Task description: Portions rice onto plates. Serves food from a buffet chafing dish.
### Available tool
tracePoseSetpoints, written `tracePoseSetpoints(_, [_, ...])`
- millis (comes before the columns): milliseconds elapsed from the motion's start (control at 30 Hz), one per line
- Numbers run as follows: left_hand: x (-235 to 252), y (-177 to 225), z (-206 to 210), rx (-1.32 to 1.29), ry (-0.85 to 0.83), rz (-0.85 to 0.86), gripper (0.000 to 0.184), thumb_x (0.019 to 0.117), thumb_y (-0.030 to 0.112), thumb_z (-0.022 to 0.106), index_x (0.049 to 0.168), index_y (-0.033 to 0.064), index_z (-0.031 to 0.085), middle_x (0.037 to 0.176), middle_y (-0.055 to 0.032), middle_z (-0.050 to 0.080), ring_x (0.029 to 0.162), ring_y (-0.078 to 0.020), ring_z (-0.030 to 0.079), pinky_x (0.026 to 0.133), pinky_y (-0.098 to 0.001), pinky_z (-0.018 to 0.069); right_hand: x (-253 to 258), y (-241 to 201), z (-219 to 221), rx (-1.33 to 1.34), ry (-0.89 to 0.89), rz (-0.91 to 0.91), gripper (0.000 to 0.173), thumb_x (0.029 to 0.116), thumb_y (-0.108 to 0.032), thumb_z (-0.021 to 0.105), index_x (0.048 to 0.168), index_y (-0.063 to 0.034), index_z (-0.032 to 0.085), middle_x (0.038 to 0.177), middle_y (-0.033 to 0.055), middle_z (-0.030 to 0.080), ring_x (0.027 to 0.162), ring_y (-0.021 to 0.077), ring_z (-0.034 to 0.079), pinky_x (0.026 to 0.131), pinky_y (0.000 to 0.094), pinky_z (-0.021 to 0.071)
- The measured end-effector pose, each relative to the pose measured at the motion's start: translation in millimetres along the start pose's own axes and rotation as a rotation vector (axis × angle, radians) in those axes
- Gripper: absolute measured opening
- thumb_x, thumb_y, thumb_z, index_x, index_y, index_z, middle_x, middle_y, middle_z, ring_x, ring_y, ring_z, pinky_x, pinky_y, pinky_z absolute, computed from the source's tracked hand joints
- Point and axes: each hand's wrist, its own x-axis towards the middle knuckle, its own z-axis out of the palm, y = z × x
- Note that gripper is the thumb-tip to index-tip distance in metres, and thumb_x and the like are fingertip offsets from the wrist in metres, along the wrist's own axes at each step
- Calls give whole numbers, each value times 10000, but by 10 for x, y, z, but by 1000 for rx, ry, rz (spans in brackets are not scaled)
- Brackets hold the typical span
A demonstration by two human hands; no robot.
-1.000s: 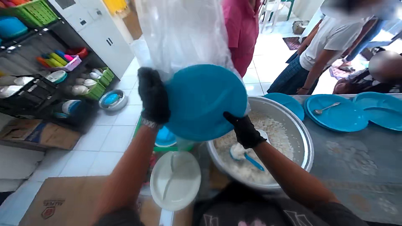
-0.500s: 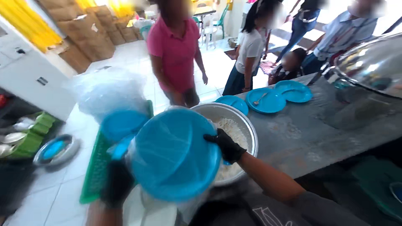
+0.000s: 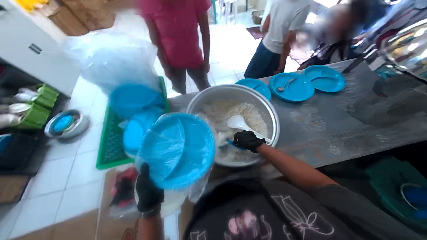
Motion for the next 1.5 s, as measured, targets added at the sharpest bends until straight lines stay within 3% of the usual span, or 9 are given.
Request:
tracePoseSetpoints(233, [-70,-111,-183,1,88,52,356,1097,94,381,1420,-53,402,1184,-54,587,992,26,603,879,-179,524,108,-210,116,82,-71,-43,415,1022,-305,600,1252,38,644,1267,277,645,1221,426,605,1024,628,446])
tracePoseSetpoints(300, [-79,-143,-235,16,93,36,365,1099,97,388,1423,-71,413,1208,-81,580,1005,6,589,891,-192,511,68,-215,62,351,-86,-77,326,1058,-196,558,1286,35,578,1082,190,656,920,255,648,842,429,528])
tracePoseSetpoints(400, [-69,-159,-232,-1,107,-96,328,1121,160,362,1352,-42,478,1108,-72,612,929,-20,622,831,-221,543,-104,-314,-126,708,7,-80,234,1073,-159,522,1238,3,556,834,44,554,616,75,498,564,244,435])
tracePoseSetpoints(600, [-31,-279,-19,-65,-71,-161,319,1128,198,359,1271,-14,549,1012,-48,669,893,-53,667,815,-252,585,-634,-773,-617,801,526,-402,307,1018,-44,586,1324,-10,577,963,144,682,715,189,639,656,374,565])
tracePoseSetpoints(733, [-3,-268,274,-87,-154,-175,304,1124,207,374,1234,-7,560,957,-51,673,838,-68,679,770,-263,595,-676,-1076,-474,269,989,-596,326,987,-2,572,1299,48,652,1099,251,718,973,390,720,849,551,583])
tracePoseSetpoints(900, [-12,-252,544,-15,-243,-199,328,1122,239,395,1279,-6,546,999,-82,662,867,-103,676,785,-303,592,-542,-1037,-146,-165,953,-514,347,929,37,627,1271,27,682,1048,271,701,958,455,696,770,559,581])
tracePoseSetpoints(1233, [-724,-148,1705,5,-482,-297,291,1121,205,397,1268,-5,535,955,-69,657,818,-90,679,736,-281,595,-1148,272,-267,-203,1099,-186,313,917,54,631,1221,22,696,1065,266,682,908,448,692,681,540,575])
tracePoseSetpoints(1367, [-1318,-230,2516,1,-650,-336,269,1123,222,388,1187,19,553,865,-35,659,757,-76,679,690,-267,596,-1604,1194,-274,-195,1108,-48,363,921,70,626,1272,-1,688,1132,254,683,957,442,690,736,537,579])
tracePoseSetpoints(1500, [-2072,-528,3453,116,-834,-385,338,1123,251,395,1263,-14,553,988,-101,651,847,-122,658,771,-310,575,-2036,2341,-189,-146,1062,133,355,937,56,608,1282,12,682,1177,280,672,1027,465,681,806,569,572])
